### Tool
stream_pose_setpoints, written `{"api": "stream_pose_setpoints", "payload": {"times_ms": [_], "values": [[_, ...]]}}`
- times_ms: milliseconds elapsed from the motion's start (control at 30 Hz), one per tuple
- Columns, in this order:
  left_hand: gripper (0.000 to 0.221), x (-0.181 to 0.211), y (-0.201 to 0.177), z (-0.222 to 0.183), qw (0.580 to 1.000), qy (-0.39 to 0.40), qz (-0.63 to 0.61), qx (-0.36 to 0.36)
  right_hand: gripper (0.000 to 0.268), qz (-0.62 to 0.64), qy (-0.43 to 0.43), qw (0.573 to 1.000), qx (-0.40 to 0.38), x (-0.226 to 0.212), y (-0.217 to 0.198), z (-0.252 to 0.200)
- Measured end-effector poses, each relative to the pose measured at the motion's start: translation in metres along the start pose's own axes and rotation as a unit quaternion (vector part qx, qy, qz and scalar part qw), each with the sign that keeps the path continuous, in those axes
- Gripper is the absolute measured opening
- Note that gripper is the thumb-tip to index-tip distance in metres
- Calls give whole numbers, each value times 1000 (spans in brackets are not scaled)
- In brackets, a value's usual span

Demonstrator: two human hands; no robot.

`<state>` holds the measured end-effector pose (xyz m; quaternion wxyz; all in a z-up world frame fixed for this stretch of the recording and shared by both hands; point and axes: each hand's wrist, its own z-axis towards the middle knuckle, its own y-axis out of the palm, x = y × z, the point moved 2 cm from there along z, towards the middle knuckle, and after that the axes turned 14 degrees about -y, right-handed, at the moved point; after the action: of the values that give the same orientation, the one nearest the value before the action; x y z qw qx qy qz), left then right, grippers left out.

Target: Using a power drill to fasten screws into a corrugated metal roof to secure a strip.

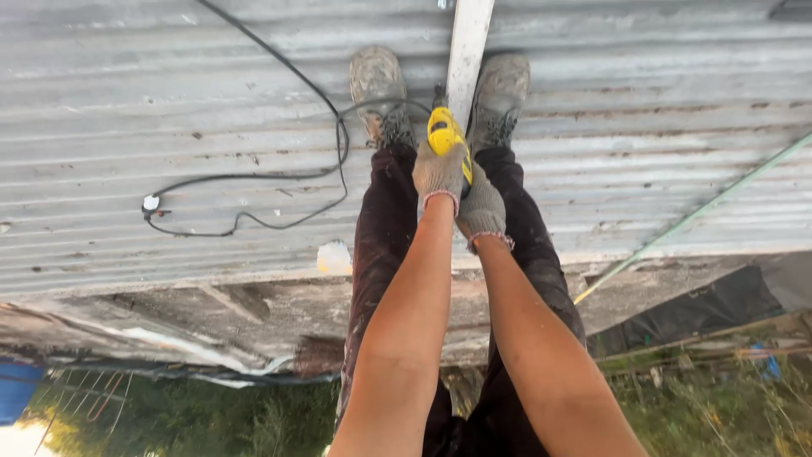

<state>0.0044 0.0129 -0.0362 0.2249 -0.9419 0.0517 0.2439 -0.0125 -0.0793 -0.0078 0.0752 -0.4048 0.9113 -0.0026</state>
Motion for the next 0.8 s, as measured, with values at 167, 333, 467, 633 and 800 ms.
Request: {"api": "stream_pose_setpoints", "payload": {"times_ms": [167,333,467,633,800], "values": [[67,0,-9,-4,1000,5,6,-17,74,18,8,1000,-21,-11,7,-24],[68,-27,-31,-29,997,52,58,-16,80,32,4,999,-39,-23,12,-79],[60,-51,-57,-65,997,66,14,-43,91,57,-13,997,-45,-28,1,-120],[71,-74,-100,-153,984,167,4,-65,68,442,-152,884,-26,9,-9,-162],[79,-102,-140,-273,959,259,-46,-104,75,497,-220,839,-40,-33,-74,-234]]}}
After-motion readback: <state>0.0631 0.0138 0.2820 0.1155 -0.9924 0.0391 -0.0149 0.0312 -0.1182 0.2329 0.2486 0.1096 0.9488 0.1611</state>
